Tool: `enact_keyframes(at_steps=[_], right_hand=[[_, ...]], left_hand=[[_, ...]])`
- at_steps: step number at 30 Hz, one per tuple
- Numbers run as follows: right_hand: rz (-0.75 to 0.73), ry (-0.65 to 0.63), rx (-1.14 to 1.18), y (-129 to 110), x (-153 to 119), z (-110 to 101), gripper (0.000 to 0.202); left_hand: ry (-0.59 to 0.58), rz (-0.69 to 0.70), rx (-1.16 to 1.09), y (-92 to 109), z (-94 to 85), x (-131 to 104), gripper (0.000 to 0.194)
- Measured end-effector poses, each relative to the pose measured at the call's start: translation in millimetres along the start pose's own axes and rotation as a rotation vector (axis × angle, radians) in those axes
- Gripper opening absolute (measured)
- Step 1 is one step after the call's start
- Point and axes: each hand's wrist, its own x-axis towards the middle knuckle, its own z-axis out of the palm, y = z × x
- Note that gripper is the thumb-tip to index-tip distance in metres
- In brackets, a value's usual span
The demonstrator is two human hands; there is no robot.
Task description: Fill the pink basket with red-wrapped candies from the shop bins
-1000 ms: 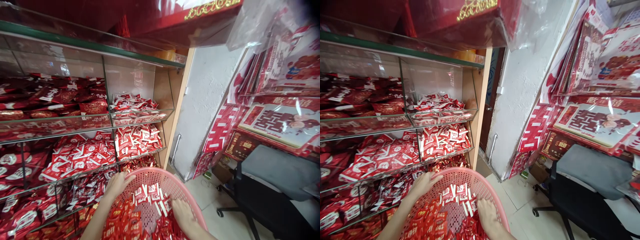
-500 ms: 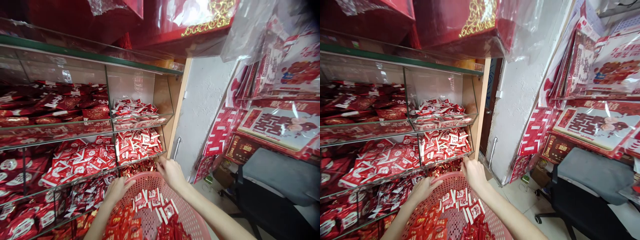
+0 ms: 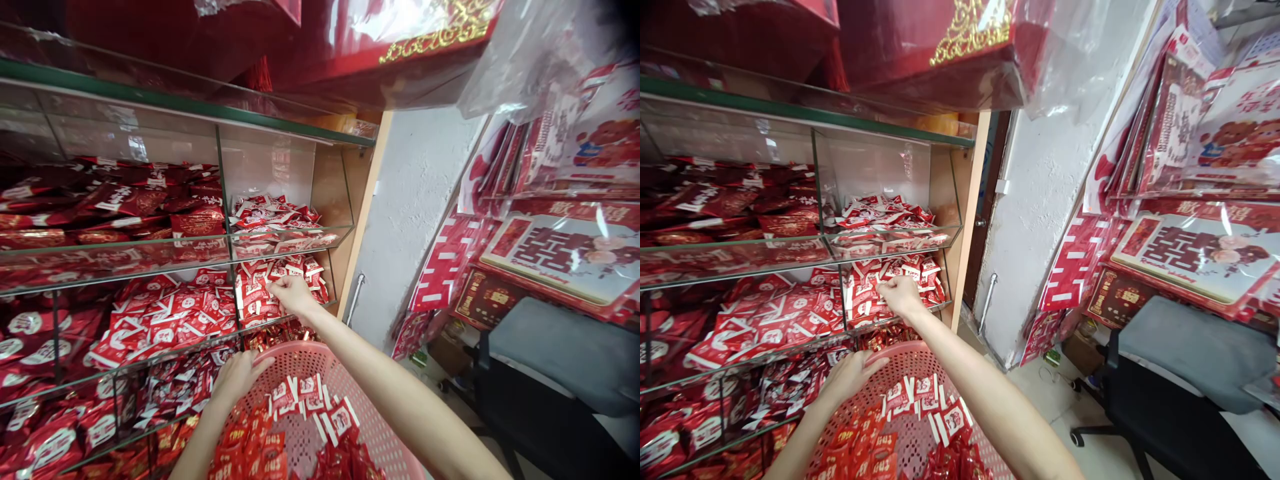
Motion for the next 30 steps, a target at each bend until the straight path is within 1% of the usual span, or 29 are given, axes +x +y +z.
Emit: enact_keyframes(at_steps=[2, 4, 6, 9, 13, 15, 17, 20, 23, 27, 30], right_hand=[[0.074, -0.032, 0.086, -5, -2, 2, 0.019], [0.118, -0.053, 0.158, -7, -3, 2, 0.016], [0.137, -0.061, 0.214, -6, -4, 1, 0.013], [0.124, -0.05, 0.29, -4, -7, -6, 0.01], [0.068, -0.042, 0.383, -1, -21, -26, 0.018], [0.04, -0.086, 0.389, 3, -34, -40, 0.024], [0.024, -0.145, 0.368, 12, -50, -53, 0.028], [0.045, -0.175, 0.311, 39, -75, -65, 0.029], [0.129, -0.144, 0.224, 83, -97, -67, 0.029], [0.175, -0.02, 0.078, 148, -117, -61, 0.029], [0.131, 0.118, -0.067, 184, -127, -58, 0.027]], left_hand=[[-0.005, -0.003, 0.004, 1, -0.6, 0, 0.059], [-0.015, -0.003, 0.004, 1, -1.3, 0, 0.058], [-0.021, 0.001, 0.005, 1, -1.8, 0, 0.058], [-0.018, 0.013, 0.012, 0, -1.9, 0, 0.059], [-0.012, 0.025, 0.011, 1, -2.5, 0, 0.059], [-0.018, 0.014, 0.005, 2, -3.3, 0, 0.059], [-0.025, 0.01, -0.005, 2, -4.0, 0, 0.058], [-0.034, 0.01, -0.027, 2, -3.9, 0, 0.058], [-0.019, 0.002, -0.017, 1, -2.1, 0, 0.059], [0.001, 0.015, 0.013, 0, 0.1, 0, 0.061], [-0.002, 0.016, 0.019, -1, 0.4, 0, 0.062]])
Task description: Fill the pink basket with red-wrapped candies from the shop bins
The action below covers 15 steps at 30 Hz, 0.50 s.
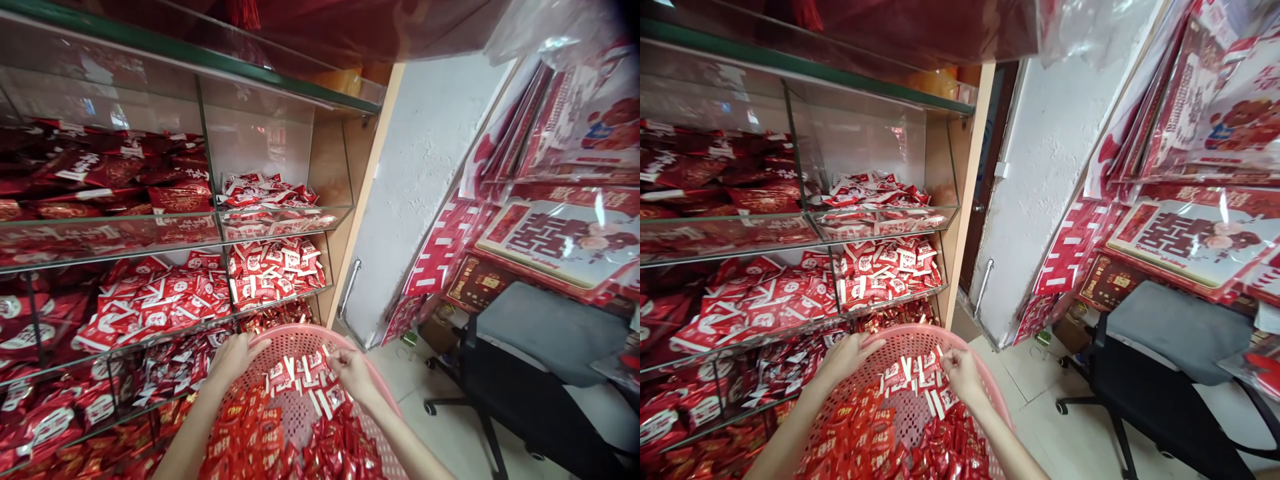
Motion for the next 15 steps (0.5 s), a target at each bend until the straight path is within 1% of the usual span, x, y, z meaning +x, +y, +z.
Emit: enact_keyframes(at_steps=[3, 8, 10, 12, 15], right_hand=[[0.004, 0.072, -0.102, 18, -4, 3, 0.023], [0.088, 0.091, -0.143, 29, -3, 10, 0.02], [0.113, 0.093, -0.199, 32, -3, 11, 0.02], [0.116, 0.107, -0.338, 33, -4, 11, 0.021], [0.067, 0.125, -0.613, 28, -9, 9, 0.023]], left_hand=[[0.009, 0.008, 0.006, 0, -0.6, 0, 0.063], [-0.001, 0.005, -0.004, 2, -2.0, -1, 0.06], [-0.002, -0.007, -0.009, 2, -2.3, -1, 0.06], [-0.004, -0.006, -0.012, 2, -2.2, -1, 0.06], [-0.004, 0.004, -0.01, 2, -2.2, -1, 0.061]])
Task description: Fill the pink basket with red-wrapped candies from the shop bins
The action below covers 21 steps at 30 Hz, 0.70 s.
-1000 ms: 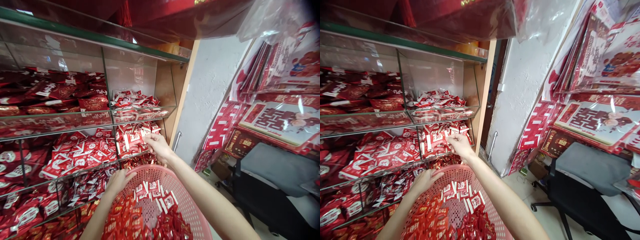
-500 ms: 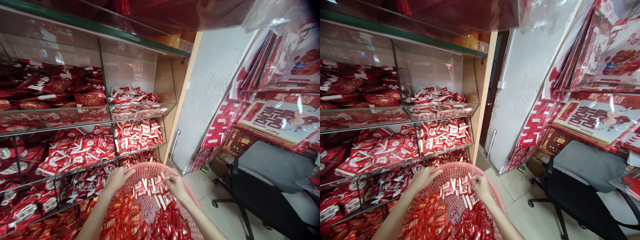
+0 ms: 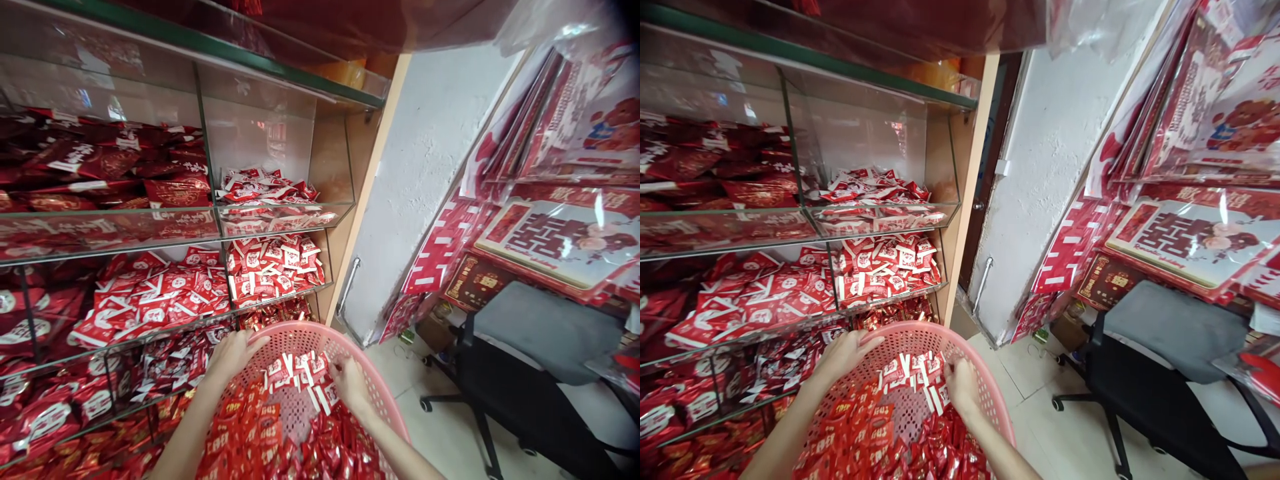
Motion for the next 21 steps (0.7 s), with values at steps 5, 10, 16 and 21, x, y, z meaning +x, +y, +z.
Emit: enact_keyframes(at_steps=[5, 10, 16, 21], right_hand=[[-0.024, -0.101, -0.307, -12, -8, -12, 0.025], [-0.008, -0.168, -0.489, -16, -9, -16, 0.027], [-0.03, -0.208, -0.596, -16, -5, -15, 0.035], [-0.041, -0.226, -0.645, -19, -3, -16, 0.03]], left_hand=[[-0.002, -0.009, -0.01, 1, -1.1, -1, 0.06], [-0.013, -0.015, 0.0, 2, -1.1, -1, 0.059], [-0.01, 0.004, 0.016, -1, 1.1, 1, 0.061], [-0.008, -0.002, 0.006, -1, 1.4, 1, 0.062]])
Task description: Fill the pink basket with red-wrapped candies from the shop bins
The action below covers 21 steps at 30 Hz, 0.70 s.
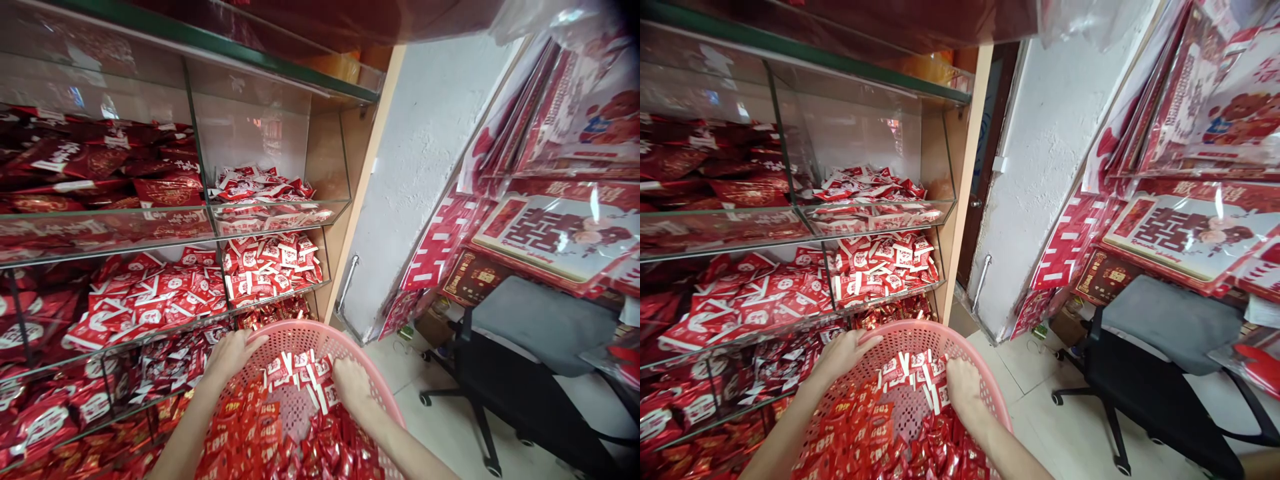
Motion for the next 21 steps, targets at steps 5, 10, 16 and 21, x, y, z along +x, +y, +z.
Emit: enact_keyframes(at_steps=[5, 10, 16, 21], right_hand=[[-0.035, 0.032, -0.02, -2, 1, -19, 0.031], [-0.125, 0.162, 0.039, -14, 1, -81, 0.027], [-0.341, 0.413, 0.227, -42, 2, -156, 0.025], [-0.516, 0.507, 0.274, -78, 6, -183, 0.022]], left_hand=[[0.003, -0.012, -0.013, 1, -0.7, -1, 0.062], [-0.014, -0.015, -0.028, 2, -2.8, -2, 0.058], [0.015, -0.014, -0.002, 0, -0.1, -1, 0.062], [0.01, -0.004, -0.032, -1, 1.2, 0, 0.061]])
